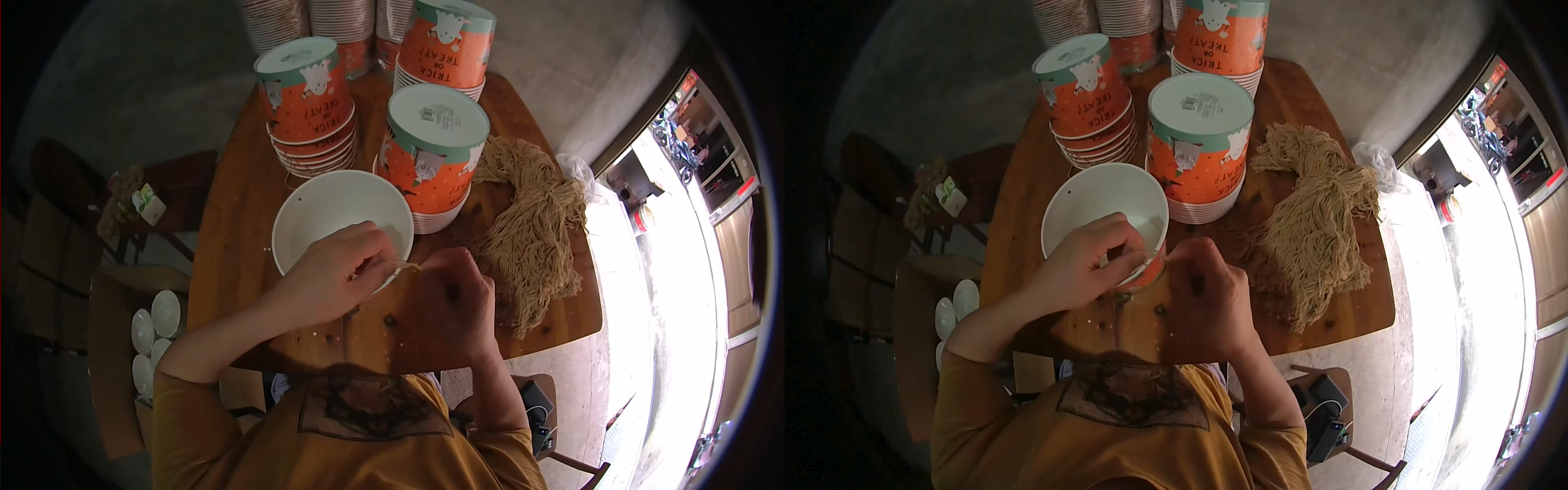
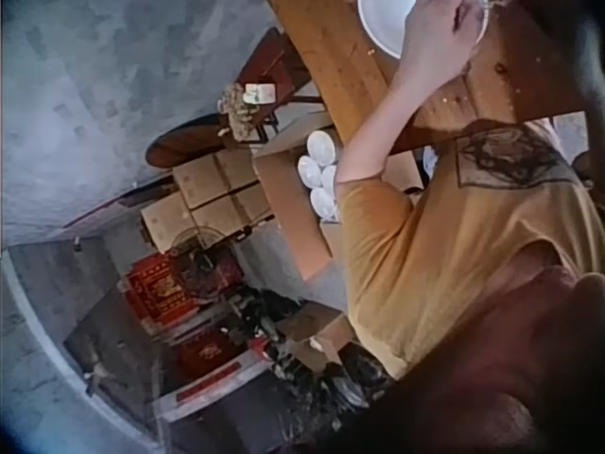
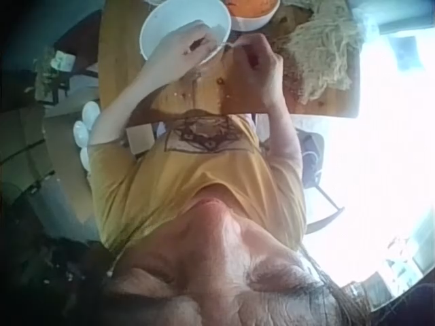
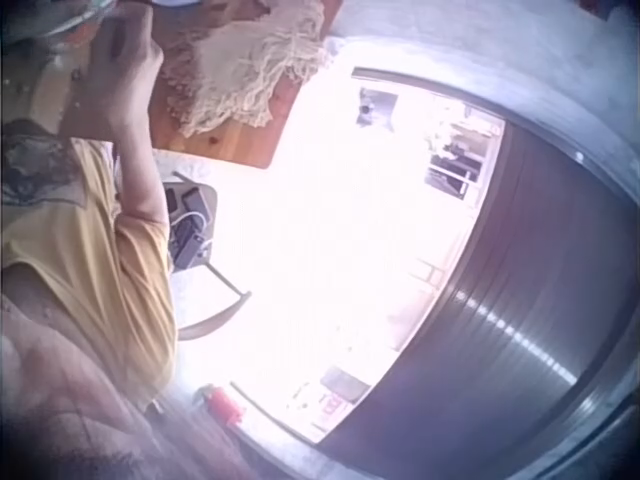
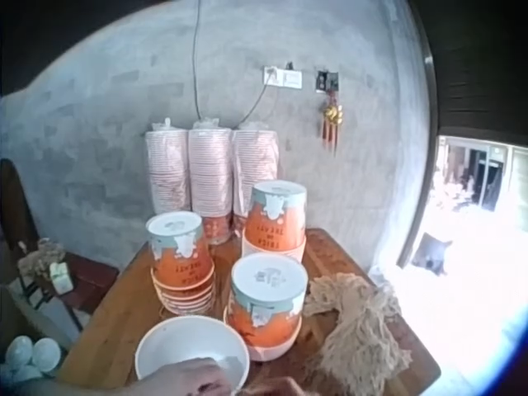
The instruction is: Attaching string handles to decorative paper buckets.
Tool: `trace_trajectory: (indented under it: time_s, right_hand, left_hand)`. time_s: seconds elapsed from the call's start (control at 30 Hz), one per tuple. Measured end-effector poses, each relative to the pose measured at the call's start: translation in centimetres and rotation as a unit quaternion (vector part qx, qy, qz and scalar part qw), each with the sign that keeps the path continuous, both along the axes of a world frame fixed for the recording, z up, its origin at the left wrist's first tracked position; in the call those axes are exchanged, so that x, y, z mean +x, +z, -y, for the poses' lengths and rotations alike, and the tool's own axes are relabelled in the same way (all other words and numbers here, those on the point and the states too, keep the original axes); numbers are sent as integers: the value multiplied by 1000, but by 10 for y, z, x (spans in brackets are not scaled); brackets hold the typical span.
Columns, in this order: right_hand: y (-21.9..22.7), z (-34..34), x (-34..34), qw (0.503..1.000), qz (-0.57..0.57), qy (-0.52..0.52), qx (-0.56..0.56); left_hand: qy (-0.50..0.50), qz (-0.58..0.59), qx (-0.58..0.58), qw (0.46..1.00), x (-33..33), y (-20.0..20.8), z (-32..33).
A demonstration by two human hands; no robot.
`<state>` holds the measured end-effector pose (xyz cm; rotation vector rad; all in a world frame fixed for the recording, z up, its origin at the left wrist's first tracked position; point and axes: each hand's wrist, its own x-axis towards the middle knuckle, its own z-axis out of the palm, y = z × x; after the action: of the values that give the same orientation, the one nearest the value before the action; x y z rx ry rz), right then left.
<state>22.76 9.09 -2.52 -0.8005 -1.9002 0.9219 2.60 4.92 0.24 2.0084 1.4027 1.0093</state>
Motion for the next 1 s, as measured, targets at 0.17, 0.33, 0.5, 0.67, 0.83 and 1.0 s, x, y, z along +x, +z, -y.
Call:
trace_trajectory:
  time_s: [0.17,0.33,0.5,0.67,0.83,1.0]
  right_hand:
    - [0,1,0,998,1,25,-55]
    - [0,1,1,999,17,16,-37]
    - [4,2,-1,999,31,2,-6]
    - [-4,-2,-6,996,55,-15,63]
    - [-8,-1,-4,985,58,-30,163]
    - [-8,3,2,998,47,-19,28]
  left_hand:
    - [-13,42,-11,999,-2,-6,-1]
    - [5,55,-31,998,-2,-4,0]
    - [4,55,-38,998,-3,-5,-2]
    - [8,51,-60,997,-1,1,1]
    - [27,-35,74,996,-11,-6,-1]
    - [70,-27,43,996,-13,-2,5]
